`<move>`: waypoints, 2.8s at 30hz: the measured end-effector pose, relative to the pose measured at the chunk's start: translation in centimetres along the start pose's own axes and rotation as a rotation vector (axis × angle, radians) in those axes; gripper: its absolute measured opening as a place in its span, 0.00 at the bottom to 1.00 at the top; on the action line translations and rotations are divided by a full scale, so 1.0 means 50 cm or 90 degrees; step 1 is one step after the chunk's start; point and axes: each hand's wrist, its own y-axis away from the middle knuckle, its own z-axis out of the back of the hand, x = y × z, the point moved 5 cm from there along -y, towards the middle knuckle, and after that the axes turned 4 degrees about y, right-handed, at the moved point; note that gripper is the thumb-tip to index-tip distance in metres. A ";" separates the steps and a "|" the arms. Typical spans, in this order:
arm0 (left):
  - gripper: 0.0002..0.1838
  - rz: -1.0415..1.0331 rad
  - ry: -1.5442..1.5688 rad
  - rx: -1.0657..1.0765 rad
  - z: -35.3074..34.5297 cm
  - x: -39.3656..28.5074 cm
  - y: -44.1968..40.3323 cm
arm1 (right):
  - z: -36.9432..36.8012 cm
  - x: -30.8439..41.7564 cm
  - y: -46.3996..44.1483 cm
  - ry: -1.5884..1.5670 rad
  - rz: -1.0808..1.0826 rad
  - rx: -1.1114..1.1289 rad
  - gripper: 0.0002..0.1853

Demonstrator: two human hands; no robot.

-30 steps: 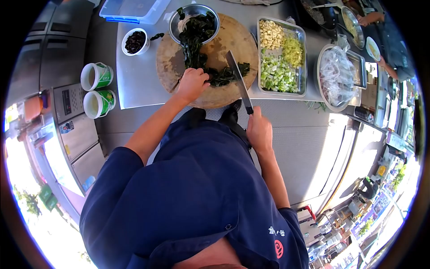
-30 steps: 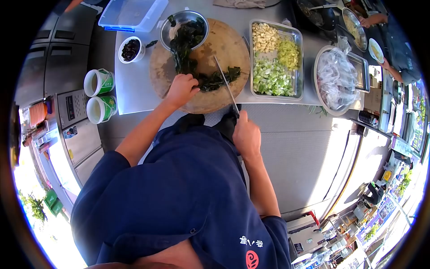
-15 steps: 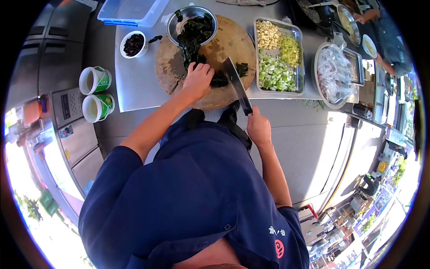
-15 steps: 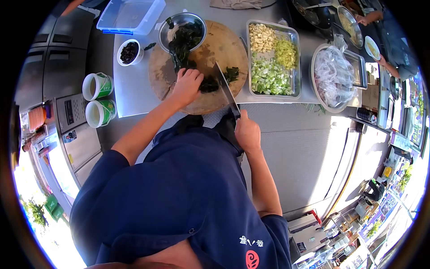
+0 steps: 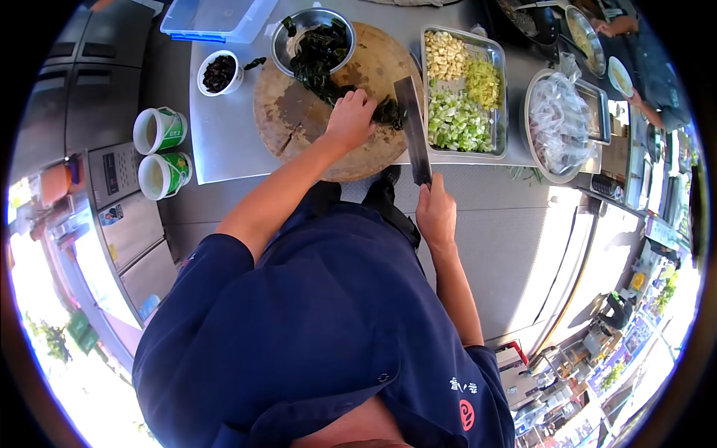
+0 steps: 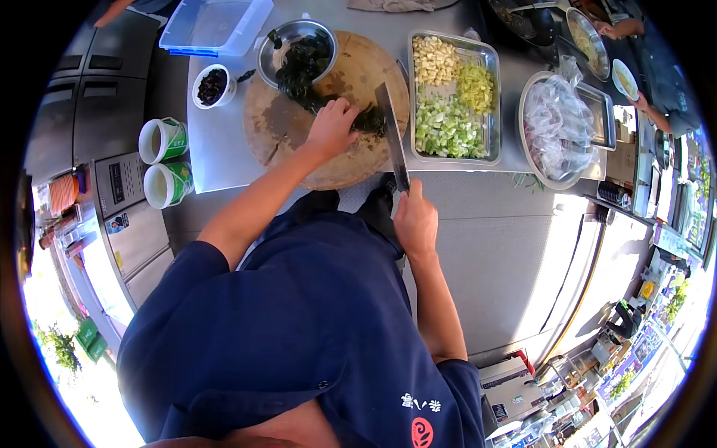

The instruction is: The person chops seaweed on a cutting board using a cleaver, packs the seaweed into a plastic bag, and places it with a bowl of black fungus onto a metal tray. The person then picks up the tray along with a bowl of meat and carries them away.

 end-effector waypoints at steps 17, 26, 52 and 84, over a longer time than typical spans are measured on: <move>0.32 -0.027 -0.175 0.153 0.077 0.079 0.054 | -0.032 0.051 -0.034 0.163 -0.043 0.128 0.10; 0.26 -0.055 -0.115 0.054 0.071 0.083 0.081 | -0.095 0.047 -0.012 0.115 0.010 0.120 0.11; 0.21 -0.117 0.029 -0.063 0.097 0.095 0.128 | -0.045 0.108 -0.021 0.040 0.042 0.117 0.10; 0.16 0.137 0.485 -0.291 0.381 0.140 0.035 | -0.082 -0.013 -0.041 -0.011 0.047 0.133 0.18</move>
